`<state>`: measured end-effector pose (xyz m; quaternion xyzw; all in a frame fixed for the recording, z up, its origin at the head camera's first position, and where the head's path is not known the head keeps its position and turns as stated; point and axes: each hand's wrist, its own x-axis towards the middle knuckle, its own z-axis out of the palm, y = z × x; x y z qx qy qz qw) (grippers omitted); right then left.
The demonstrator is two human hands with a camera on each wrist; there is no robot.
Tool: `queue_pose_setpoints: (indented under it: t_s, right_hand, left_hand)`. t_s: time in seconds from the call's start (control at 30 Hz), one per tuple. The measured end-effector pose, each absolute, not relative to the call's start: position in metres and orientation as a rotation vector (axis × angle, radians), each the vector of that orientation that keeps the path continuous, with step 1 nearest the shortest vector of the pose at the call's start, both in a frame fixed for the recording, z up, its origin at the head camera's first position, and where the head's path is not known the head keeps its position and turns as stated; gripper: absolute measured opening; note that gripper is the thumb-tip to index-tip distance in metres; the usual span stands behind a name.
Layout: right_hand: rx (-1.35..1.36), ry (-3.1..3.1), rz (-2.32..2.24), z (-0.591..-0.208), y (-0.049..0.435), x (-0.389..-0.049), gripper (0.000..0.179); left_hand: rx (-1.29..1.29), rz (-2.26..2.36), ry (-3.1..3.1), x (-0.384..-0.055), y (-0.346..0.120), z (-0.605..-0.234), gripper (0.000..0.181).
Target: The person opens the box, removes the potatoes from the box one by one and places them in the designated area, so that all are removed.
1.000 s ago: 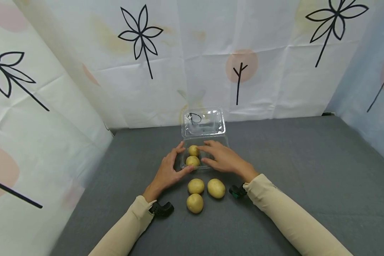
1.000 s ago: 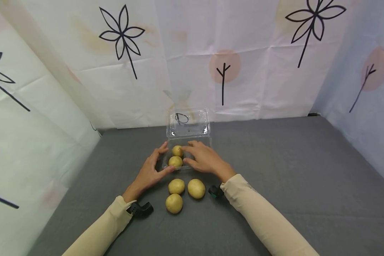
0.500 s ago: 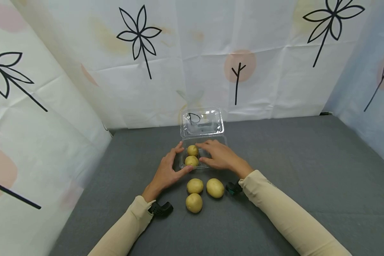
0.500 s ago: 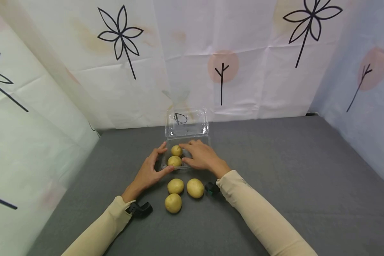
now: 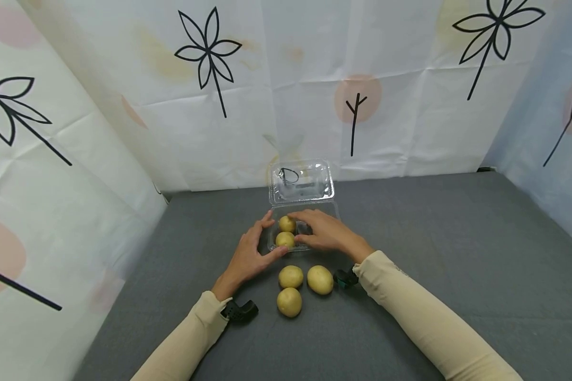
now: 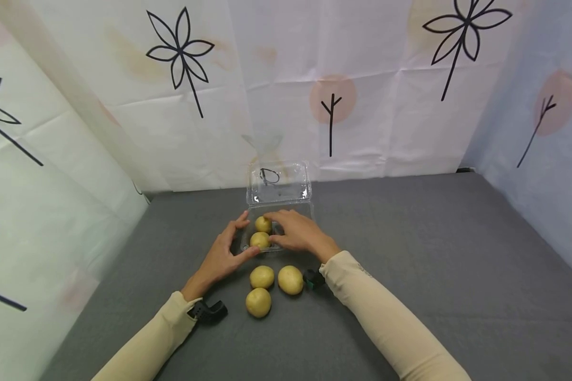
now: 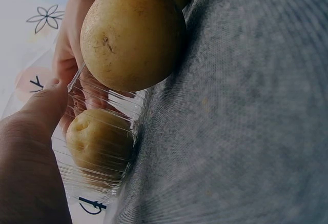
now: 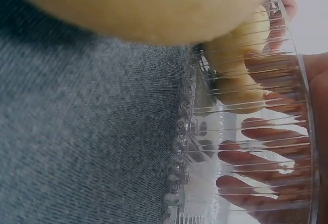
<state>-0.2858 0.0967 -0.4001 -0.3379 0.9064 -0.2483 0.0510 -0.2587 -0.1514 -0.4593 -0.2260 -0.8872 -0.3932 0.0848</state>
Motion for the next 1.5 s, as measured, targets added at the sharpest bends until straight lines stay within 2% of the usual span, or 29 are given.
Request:
queue_pose_setpoints:
  t_s: [0.3,0.73,1.03,1.23,1.5]
  right_hand:
    - [-1.092,2.693,-0.824,-0.4000,0.0974,-0.2872,0.061]
    - [-1.123,2.553,-0.958,-0.4040,0.0967,-0.2877,0.044]
    - [-1.153,2.435,-1.042,-0.4028,0.0959,-0.2889,0.047]
    - [-1.165,2.394,-1.026,-0.4026,0.0960,-0.2900,0.050]
    - [-1.118,2.394,-1.037,-0.4019,0.0957,-0.2895,0.044]
  left_hand:
    - [-0.701,-1.181,-2.617,-0.2593,-0.1508,-0.4581,0.086]
    - [-0.708,-1.184,-2.617,-0.2586,-0.1510,-0.4585,0.089]
    - [-0.734,-1.172,-2.597,-0.2594,-0.1504,-0.4573,0.081]
    - [-0.744,-1.176,-2.597,-0.2601,-0.1515,-0.4586,0.082]
    - [-0.757,-1.183,-2.572,-0.2604,-0.1517,-0.4594,0.088]
